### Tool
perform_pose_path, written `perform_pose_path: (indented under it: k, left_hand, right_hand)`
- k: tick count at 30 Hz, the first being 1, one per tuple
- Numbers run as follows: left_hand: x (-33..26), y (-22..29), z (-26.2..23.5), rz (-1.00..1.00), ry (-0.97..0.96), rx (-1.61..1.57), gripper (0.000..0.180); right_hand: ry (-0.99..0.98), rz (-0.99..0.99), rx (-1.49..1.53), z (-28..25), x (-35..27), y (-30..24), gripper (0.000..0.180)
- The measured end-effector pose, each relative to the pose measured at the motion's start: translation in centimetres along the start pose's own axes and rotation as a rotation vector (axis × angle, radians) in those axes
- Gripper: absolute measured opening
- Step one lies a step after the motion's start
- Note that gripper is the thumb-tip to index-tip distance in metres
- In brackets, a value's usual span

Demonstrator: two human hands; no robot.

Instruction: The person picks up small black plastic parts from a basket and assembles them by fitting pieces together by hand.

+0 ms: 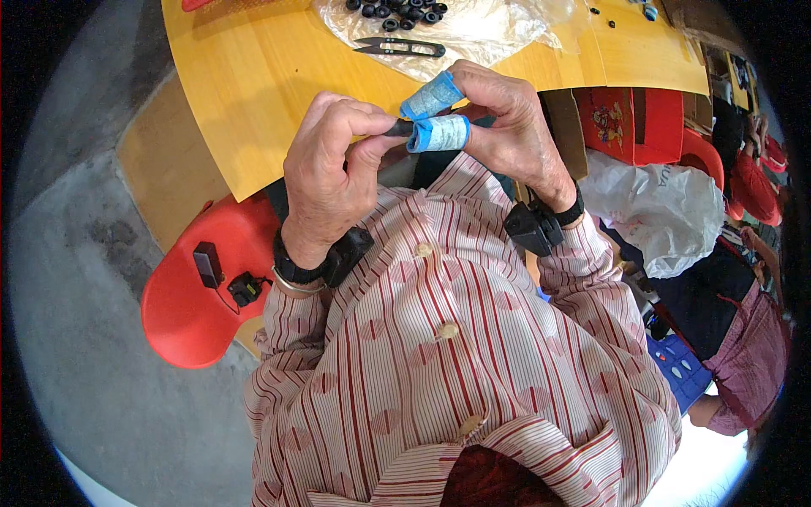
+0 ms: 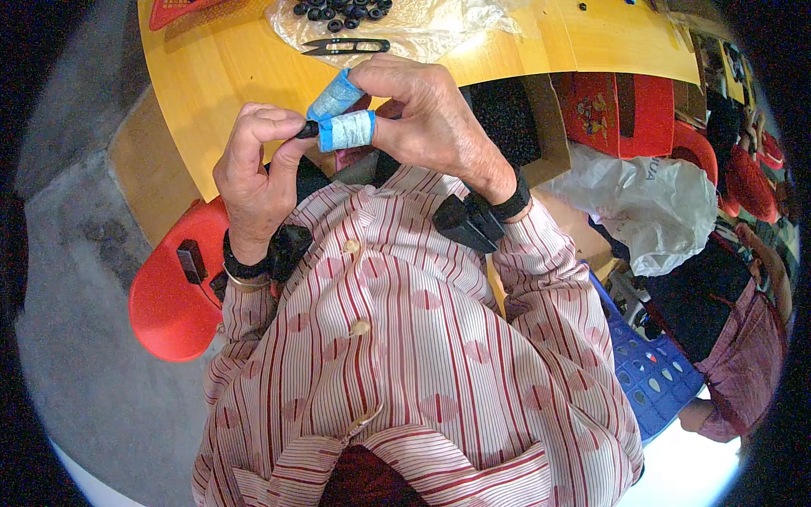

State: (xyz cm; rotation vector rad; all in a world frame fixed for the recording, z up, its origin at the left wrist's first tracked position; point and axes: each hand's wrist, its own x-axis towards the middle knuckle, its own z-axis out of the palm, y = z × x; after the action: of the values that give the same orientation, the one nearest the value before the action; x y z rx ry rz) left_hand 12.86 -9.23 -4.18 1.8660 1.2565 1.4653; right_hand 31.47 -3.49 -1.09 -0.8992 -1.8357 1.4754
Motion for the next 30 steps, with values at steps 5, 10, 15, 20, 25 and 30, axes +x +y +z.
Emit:
perform_pose_path:
  k: [5,10,15,20,25,30]
  left_hand:
    - [-0.2,-0.1,0.1,-0.025,-0.033,0.002,0.017]
    - [-0.2,0.1,0.2,-0.031,-0.017,-0.012,0.018]
    - [-0.1,0.1,0.3,-0.022,-0.024,-0.036,0.018]
    - [-0.4,0.1,0.3,-0.096,-0.042,-0.129,0.017]
    - [-0.5,-0.1,0.3,-0.142,-0.048,-0.147,0.016]
    - [-0.5,-0.4,0.4,-0.108,-0.067,-0.114,0.015]
  right_hand:
    - [-0.028,-0.017,-0.115,0.0,0.1,-0.2,0.014]
    - [-0.009,0.082,0.059,0.6,-0.1,0.5,0.012]
    - [-0.037,0.224,0.248,0.3,-0.2,1.1,0.013]
    - [-0.134,0.303,0.312,-0.2,0.1,0.9,0.014]
    - [-0.191,0.317,0.355,-0.3,0.4,1.4,0.015]
    - [-0.180,0.362,0.444,0.1,0.2,1.9,0.015]
